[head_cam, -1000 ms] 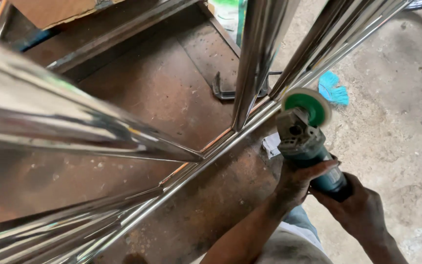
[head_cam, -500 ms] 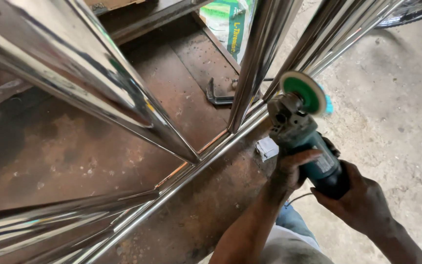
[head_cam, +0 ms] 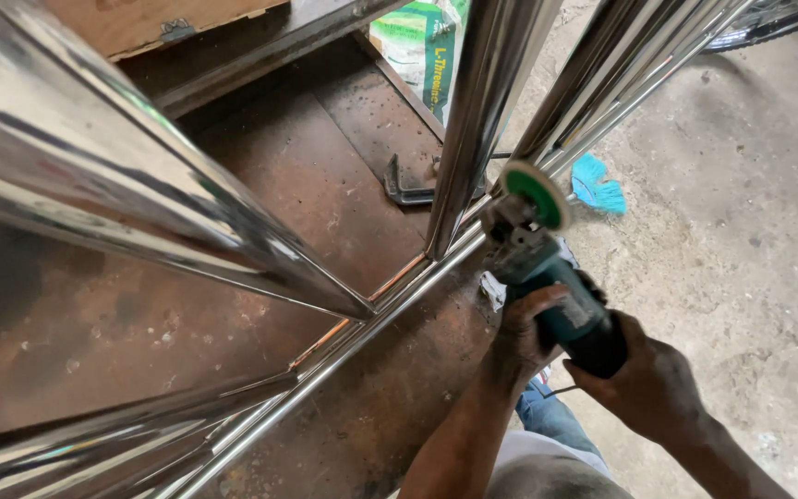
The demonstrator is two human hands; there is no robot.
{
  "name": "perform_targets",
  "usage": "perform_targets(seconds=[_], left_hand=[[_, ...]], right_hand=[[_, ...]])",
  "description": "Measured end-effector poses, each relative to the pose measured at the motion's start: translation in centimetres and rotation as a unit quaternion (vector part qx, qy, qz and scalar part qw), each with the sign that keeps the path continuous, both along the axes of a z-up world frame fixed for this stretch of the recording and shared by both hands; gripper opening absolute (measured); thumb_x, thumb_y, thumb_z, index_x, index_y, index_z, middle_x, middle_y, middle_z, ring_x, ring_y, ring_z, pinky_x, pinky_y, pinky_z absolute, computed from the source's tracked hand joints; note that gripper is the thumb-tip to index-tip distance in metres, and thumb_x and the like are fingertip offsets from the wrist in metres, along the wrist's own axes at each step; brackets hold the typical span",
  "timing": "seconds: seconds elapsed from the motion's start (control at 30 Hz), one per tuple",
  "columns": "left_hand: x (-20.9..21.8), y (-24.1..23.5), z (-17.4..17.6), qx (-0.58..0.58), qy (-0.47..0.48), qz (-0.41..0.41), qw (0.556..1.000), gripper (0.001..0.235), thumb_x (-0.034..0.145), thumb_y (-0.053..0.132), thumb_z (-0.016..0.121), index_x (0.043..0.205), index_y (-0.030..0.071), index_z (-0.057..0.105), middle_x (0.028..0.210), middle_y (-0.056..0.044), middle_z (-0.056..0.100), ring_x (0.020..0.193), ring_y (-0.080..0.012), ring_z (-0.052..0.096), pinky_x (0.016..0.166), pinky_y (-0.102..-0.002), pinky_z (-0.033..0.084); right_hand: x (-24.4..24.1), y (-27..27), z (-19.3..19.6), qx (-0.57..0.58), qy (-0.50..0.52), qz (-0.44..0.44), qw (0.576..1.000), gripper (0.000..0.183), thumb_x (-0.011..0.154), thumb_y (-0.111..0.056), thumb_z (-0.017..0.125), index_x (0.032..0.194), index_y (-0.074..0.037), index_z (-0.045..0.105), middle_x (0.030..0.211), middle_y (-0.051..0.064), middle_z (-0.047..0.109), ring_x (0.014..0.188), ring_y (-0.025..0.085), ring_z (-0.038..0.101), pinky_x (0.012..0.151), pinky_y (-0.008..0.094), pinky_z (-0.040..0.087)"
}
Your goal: Polishing a stainless steel railing using an angle grinder equipped with a polishing pad and compound.
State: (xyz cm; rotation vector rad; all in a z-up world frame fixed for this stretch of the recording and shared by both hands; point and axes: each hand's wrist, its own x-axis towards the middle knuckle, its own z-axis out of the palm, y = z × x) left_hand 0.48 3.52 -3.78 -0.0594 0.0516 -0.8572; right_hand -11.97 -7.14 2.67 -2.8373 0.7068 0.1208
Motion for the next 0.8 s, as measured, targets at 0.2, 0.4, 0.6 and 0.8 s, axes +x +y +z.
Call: perform_targets(seconds=[0.2,0.4,0.6,0.8], left_hand=[[-0.8,-0.4,3.1,-0.014,-0.142,0.045,0.989,0.065,0.077,-0.006,0.079,0.136,0.001,0.052,0.108,-0.011,0.072,0.093,-0.0242,0.072,0.093,-0.039,0.061],[-2.5,-0.1,-1.1,0.024,-0.124,-0.021,0.992,0.038,0.089,0.004,0.070,0.125,-0.004,0.062,0.110,-0.016,0.072,0.101,-0.0259,0.072,0.099,-0.037,0.058],[-1.2,-0.1,-1.0,0.018,-0.076,0.022,0.997,0.048,0.090,-0.004,0.062,0.136,-0.003,0.053,0.112,-0.016,0.070,0.096,-0.0262,0.071,0.094,-0.034,0.056],[-0.4,1.2,3.1,0.085,-0.051,0.022,0.995,0.045,0.082,0.003,0.072,0.125,0.002,0.057,0.103,-0.008,0.067,0.087,-0.0178,0.065,0.086,-0.030,0.054]], right_hand=[[-2.1,-0.1,3.5,-0.012,-0.081,0.035,0.996,0.089,0.059,-0.033,0.091,0.135,0.000,0.059,0.099,0.015,0.076,0.061,0.029,0.077,0.050,0.038,0.062],[-3.3,-0.6,-0.3,-0.027,0.023,-0.011,0.999,0.089,0.058,-0.043,0.092,0.133,-0.011,0.055,0.082,0.009,0.079,0.055,0.027,0.078,0.047,0.036,0.062],[-0.9,-0.6,-0.5,-0.004,-0.039,0.006,0.999,0.086,0.059,-0.041,0.090,0.131,-0.008,0.057,0.082,0.013,0.078,0.059,0.032,0.076,0.050,0.040,0.059],[0.2,1.0,2.7,0.051,-0.039,-0.015,0.998,0.080,0.059,-0.033,0.091,0.129,-0.009,0.060,0.085,0.011,0.080,0.063,0.029,0.079,0.055,0.039,0.061]])
